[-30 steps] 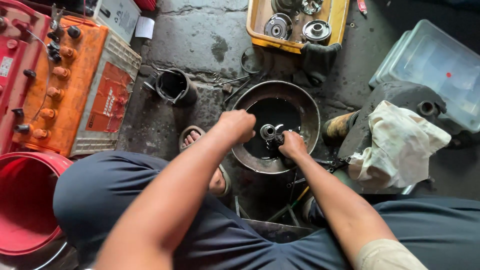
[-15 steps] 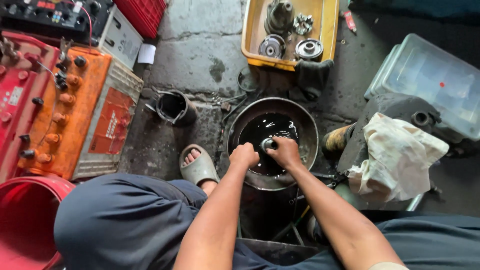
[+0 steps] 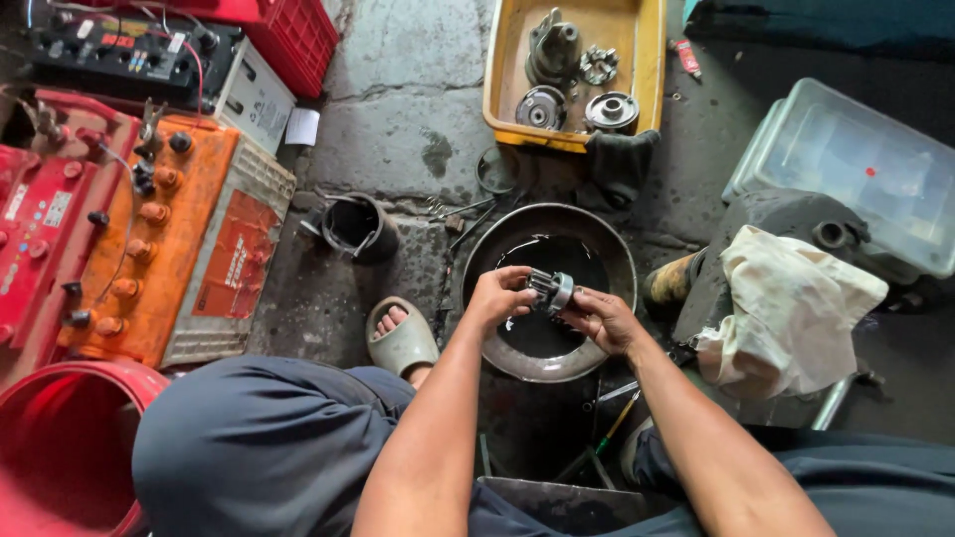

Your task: The recorder cleans small metal mechanical components in a basin of dark oil or solvent within an auto repair shop.

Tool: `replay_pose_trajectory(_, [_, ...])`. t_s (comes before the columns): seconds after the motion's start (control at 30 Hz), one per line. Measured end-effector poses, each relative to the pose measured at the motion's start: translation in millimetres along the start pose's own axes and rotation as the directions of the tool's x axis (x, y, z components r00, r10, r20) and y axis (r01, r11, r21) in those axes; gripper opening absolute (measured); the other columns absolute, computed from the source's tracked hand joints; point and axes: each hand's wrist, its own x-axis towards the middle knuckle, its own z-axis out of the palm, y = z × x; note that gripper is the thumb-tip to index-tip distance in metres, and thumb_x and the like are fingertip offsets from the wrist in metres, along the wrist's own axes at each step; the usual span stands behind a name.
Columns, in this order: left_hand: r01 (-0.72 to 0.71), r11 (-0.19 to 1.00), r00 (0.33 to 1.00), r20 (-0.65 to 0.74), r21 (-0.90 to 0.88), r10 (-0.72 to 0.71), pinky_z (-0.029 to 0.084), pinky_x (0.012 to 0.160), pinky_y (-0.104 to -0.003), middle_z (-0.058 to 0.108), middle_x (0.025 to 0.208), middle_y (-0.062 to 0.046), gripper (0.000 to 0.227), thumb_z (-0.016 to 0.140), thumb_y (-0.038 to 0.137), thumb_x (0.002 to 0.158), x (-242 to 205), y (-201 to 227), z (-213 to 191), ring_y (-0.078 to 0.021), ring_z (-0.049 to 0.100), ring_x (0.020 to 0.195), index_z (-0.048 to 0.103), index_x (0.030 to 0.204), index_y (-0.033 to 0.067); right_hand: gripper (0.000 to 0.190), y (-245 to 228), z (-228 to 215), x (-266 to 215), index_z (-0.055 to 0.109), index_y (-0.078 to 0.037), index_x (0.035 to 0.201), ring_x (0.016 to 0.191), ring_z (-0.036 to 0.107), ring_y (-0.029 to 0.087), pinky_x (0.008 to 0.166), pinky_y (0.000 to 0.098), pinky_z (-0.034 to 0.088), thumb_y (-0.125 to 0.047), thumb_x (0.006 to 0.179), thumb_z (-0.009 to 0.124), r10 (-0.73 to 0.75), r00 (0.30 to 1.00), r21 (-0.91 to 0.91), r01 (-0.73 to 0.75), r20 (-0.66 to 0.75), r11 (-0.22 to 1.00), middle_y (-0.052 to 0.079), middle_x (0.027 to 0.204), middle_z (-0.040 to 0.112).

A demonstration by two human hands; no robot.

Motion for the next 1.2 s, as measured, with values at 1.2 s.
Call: replay_pose_trajectory(1.2, [-0.663, 0.343, 0.517, 0.075, 0.665, 0.853, 0.05, 0.104, -0.043, 0.07, 0.122, -0.015, 0.041, 0.079, 0.007, 0.069, -79.2, 88.3, 63.4, -0.0352, 0.064, 0.119, 0.07, 0.109, 0.0033, 0.029, -21.4, 45.0, -6.7, 0.067, -0.004, 0.121, 0.076, 0.071, 0.019, 0.061, 0.0337, 0.059, -0.014, 0.094, 0.068, -0.103, 0.983, -0.472, 0.019, -0.153, 0.882, 0.012, 0.098, 0.075])
